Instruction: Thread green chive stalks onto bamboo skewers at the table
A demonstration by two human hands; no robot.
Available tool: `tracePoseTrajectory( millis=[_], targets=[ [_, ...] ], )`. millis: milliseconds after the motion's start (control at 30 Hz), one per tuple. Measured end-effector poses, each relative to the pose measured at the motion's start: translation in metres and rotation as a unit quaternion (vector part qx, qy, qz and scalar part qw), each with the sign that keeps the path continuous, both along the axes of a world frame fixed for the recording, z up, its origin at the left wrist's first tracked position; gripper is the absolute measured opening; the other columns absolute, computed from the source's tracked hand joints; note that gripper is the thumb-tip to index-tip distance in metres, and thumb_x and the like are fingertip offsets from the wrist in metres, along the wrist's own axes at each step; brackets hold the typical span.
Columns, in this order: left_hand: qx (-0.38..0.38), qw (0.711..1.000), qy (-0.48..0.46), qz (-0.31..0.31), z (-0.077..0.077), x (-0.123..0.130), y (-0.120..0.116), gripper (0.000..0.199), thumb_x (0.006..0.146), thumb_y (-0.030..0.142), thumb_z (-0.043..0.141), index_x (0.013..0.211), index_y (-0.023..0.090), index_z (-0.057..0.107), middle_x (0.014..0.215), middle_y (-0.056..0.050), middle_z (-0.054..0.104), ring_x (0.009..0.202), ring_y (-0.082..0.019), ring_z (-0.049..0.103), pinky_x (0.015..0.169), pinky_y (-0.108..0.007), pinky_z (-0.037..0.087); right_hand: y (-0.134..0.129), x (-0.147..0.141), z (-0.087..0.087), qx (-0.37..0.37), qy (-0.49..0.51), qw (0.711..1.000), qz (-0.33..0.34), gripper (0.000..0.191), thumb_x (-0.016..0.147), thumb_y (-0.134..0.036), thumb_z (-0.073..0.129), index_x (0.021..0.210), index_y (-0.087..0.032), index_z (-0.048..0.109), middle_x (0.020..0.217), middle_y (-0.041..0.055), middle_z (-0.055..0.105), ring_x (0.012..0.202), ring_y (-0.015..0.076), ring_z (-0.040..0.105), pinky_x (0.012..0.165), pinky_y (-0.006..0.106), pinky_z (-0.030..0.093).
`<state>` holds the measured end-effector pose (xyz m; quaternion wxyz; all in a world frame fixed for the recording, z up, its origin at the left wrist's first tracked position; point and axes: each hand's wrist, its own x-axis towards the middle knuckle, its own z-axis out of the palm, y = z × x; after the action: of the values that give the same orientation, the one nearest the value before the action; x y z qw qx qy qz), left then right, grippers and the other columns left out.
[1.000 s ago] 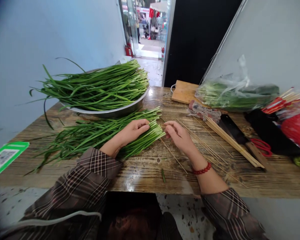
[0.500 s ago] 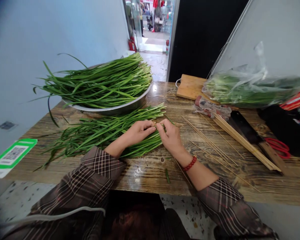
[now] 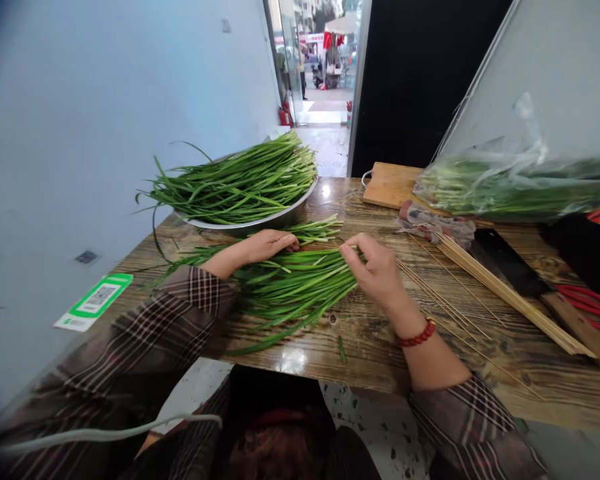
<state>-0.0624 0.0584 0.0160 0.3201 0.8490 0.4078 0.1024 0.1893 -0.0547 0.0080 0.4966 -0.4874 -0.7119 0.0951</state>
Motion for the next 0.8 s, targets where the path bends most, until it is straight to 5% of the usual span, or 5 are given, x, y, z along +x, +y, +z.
tracePoseTrajectory(
  millis=[167,333,433,600,800],
  targets=[
    [-0.018,0.999,0.014,-0.033,0.028,-0.005,0.001,0.056,0.09,0.056,0.036,0.103,0.011,0.066,0.103,-0.01,0.071,0.092,-0.018,0.064,0.087,-0.028,0.048,0.003,0.021,0.006,0.02,0.111,0.991,-0.071,0.022,0.091,-0.037,0.051,0.078,-0.021,0.058,0.066,-0.0004,0.057,0.058,0.0142,0.051,0.056,0.027,0.039],
    [-0.029,0.995,-0.051,-0.075,0.052,0.019,-0.016,0.055,0.093,0.053,0.034,0.119,0.011,0.06,0.113,-0.01,0.068,0.098,-0.018,0.063,0.087,-0.028,0.047,0.003,0.017,0.008,0.027,0.069,0.996,-0.048,0.02,0.089,-0.035,0.053,0.078,-0.02,0.06,0.067,-0.0006,0.059,0.059,0.0139,0.053,0.058,0.027,0.039],
    [0.015,0.996,0.024,-0.089,0.058,0.022,-0.023,0.046,0.093,0.043,0.037,0.109,0.01,0.065,0.1,-0.008,0.071,0.089,-0.016,0.063,0.084,-0.026,0.046,0.006,0.022,0.007,0.026,0.057,0.996,-0.058,0.02,0.089,-0.035,0.053,0.077,-0.02,0.06,0.065,-0.0011,0.059,0.058,0.0132,0.052,0.057,0.027,0.038],
    [0.091,0.977,0.185,-0.06,0.054,-0.011,-0.028,0.026,0.08,0.023,0.056,0.1,0.012,0.069,0.09,-0.004,0.07,0.078,-0.014,0.062,0.072,-0.021,0.044,0.012,0.031,0.002,0.019,0.032,0.998,-0.05,0.02,0.088,-0.036,0.054,0.077,-0.02,0.061,0.066,-0.0004,0.061,0.06,0.0145,0.054,0.058,0.027,0.039],
    [0.172,0.951,0.228,-0.121,0.019,-0.045,-0.044,0.028,0.069,0.012,0.067,0.097,0.012,0.069,0.098,-0.009,0.066,0.093,-0.021,0.059,0.084,-0.028,0.045,0.01,0.029,0.005,0.02,0.01,0.999,-0.03,0.023,0.089,-0.037,0.052,0.076,-0.02,0.061,0.065,-0.0003,0.06,0.059,0.0142,0.053,0.058,0.027,0.038]
  ],
)
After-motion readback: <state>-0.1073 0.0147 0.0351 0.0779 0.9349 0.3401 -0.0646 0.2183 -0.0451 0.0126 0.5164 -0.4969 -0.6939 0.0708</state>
